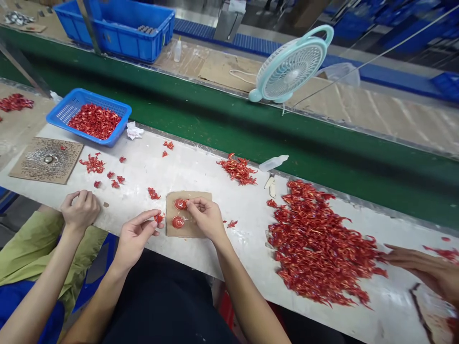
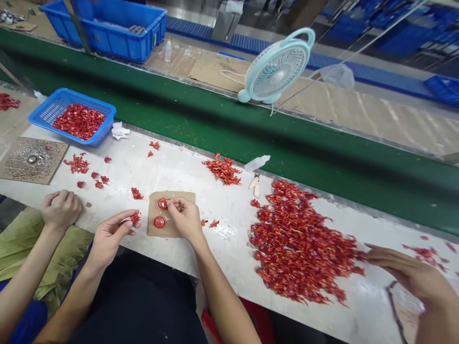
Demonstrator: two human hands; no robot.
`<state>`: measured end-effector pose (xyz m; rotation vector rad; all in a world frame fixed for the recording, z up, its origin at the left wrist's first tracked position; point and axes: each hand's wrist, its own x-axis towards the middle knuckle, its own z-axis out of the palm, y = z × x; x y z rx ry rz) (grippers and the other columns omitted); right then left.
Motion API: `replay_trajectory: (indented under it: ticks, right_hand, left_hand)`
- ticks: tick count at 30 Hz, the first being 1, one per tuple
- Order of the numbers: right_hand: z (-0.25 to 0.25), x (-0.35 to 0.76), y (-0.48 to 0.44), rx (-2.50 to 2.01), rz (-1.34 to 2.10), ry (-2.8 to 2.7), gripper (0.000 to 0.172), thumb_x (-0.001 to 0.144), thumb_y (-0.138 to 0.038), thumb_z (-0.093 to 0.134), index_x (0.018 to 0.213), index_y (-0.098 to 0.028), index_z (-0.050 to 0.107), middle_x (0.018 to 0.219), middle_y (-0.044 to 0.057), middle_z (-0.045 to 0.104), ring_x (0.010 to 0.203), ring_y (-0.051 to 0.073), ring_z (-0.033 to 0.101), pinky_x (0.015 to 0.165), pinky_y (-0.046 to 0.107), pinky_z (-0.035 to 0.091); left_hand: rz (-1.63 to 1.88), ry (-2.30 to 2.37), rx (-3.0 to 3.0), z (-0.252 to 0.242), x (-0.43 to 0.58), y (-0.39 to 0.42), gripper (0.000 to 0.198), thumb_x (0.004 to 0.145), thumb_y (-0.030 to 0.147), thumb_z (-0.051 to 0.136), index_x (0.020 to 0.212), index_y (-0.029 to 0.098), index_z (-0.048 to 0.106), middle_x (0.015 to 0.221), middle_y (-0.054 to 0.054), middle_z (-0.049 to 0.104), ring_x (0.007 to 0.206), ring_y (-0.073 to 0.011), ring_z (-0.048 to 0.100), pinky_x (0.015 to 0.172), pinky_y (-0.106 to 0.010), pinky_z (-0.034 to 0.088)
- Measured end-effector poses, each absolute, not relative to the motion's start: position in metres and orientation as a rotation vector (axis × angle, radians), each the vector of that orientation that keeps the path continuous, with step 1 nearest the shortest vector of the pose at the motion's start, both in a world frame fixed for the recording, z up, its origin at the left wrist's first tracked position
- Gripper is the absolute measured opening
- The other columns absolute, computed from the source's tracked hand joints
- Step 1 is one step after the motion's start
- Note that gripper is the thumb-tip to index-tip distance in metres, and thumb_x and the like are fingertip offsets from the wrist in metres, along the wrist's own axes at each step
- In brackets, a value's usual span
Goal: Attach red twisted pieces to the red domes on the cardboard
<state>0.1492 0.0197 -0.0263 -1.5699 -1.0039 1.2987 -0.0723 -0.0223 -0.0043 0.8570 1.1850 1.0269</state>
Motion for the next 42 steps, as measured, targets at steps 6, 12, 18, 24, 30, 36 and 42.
replay_trajectory:
  ticks: [6,12,18,24,30,36,42]
  right_hand:
    - [-0.028,0.148,0.022,-1.57,1.316,-0.994,0.045,0.076,-0.061,0.076,0.082,-0.017,0.071,0.066,0.002,0.068,0.047,0.011,0.05,0.043,0.024,0.04]
    - [-0.026,0.144,0.021,-1.595,1.348,-0.967,0.043,0.076,-0.058,0.077,0.079,-0.016,0.071,0.068,0.003,0.068,0.046,0.01,0.047,0.042,0.024,0.037]
    - [-0.02,0.147,0.021,-1.454,1.494,-0.791,0.038,0.075,-0.053,0.082,0.077,-0.017,0.07,0.06,-0.002,0.061,0.043,0.007,0.044,0.04,0.021,0.035]
    - [0.0,0.147,0.009,-1.271,1.627,-0.682,0.03,0.08,-0.046,0.082,0.076,-0.019,0.07,0.061,-0.003,0.059,0.046,0.006,0.044,0.04,0.019,0.035]
    - [0.008,0.144,0.003,-1.319,1.506,-0.84,0.024,0.087,-0.043,0.077,0.083,-0.02,0.072,0.058,-0.004,0.06,0.045,0.007,0.045,0.043,0.02,0.038]
    - [0.011,0.14,0.0,-1.401,1.364,-0.919,0.023,0.088,-0.045,0.075,0.09,-0.022,0.077,0.072,0.001,0.07,0.055,0.012,0.057,0.05,0.024,0.048]
    - [0.005,0.136,-0.011,-1.43,1.208,-0.988,0.021,0.092,-0.042,0.07,0.099,-0.025,0.079,0.087,0.005,0.074,0.068,0.017,0.067,0.052,0.027,0.056]
  left_hand:
    - [1.033,1.173,0.829,-0.003,-0.071,-0.021,0.031,0.085,0.035,0.078,0.113,0.022,0.078,0.104,-0.007,0.079,0.088,-0.0187,0.075,0.07,-0.025,0.061]
    - [1.014,1.171,0.79,-0.007,-0.067,-0.012,0.032,0.084,0.036,0.079,0.112,0.021,0.078,0.1,-0.007,0.079,0.087,-0.0188,0.075,0.07,-0.025,0.061]
    - [0.956,1.125,0.746,-0.015,-0.056,-0.001,0.033,0.084,0.035,0.079,0.113,0.02,0.077,0.109,-0.009,0.078,0.091,-0.0197,0.075,0.071,-0.026,0.061]
    - [0.997,1.048,0.663,-0.014,-0.038,0.007,0.027,0.081,0.03,0.082,0.106,0.021,0.079,0.115,-0.008,0.077,0.091,-0.0169,0.072,0.072,-0.024,0.06]
    - [0.991,0.978,0.676,-0.011,-0.026,0.006,0.024,0.081,0.024,0.082,0.105,0.023,0.079,0.11,-0.006,0.079,0.093,-0.0158,0.073,0.079,-0.023,0.06]
    - [0.992,1.019,0.719,-0.01,-0.022,0.005,0.026,0.078,0.025,0.084,0.103,0.023,0.079,0.121,-0.007,0.076,0.104,-0.0205,0.073,0.091,-0.031,0.061]
    - [1.004,1.079,0.705,-0.009,-0.017,0.003,0.026,0.079,0.026,0.083,0.105,0.023,0.08,0.123,-0.008,0.076,0.117,-0.0266,0.07,0.099,-0.039,0.059]
